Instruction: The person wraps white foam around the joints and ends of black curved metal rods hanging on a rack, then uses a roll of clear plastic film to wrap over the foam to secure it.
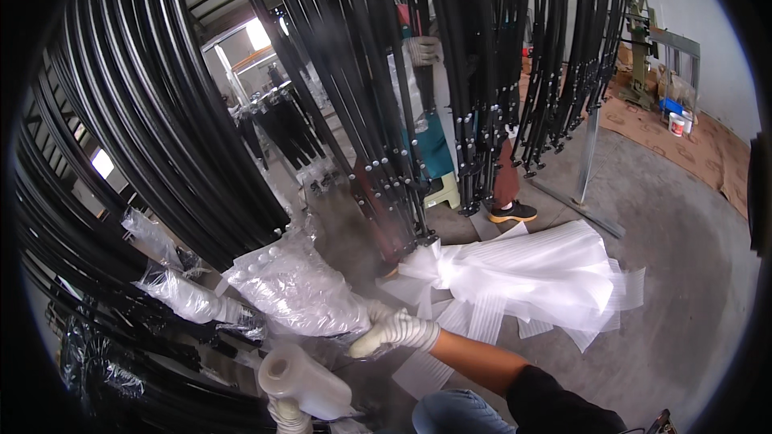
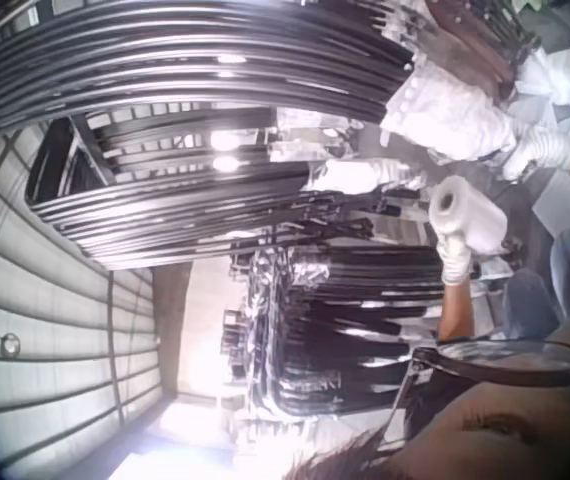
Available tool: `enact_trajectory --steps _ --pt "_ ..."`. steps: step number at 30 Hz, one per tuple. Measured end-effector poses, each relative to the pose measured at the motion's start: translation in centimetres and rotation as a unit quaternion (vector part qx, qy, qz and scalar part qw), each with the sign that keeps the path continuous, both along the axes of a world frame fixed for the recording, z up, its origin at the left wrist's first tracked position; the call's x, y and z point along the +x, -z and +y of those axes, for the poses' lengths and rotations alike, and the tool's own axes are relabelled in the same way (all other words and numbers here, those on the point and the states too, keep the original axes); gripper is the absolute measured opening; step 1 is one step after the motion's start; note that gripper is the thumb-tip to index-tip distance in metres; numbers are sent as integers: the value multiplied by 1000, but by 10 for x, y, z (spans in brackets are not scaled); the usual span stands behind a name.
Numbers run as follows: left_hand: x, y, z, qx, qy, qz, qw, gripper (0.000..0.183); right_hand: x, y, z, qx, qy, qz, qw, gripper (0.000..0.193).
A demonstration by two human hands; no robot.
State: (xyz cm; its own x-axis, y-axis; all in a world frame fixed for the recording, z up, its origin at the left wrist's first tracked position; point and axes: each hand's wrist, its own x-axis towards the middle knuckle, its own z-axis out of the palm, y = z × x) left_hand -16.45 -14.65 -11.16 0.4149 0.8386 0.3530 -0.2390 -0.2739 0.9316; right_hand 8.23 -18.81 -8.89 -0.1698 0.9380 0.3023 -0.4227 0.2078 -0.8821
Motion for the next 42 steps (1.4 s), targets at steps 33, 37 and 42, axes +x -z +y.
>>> enact_trajectory --steps 33,37,42 --pt "17 62 -63 -107 -25 -340 934 99 12 74 144 -48 -196 -74 977 72" --pt "20 67 -73 -148 -13 -322 935 101 -12 95 158 -30 -193 -4 981 72" --pt "26 77 -77 -182 5 -324 928 102 -27 87 98 -102 -93 76 988 73"
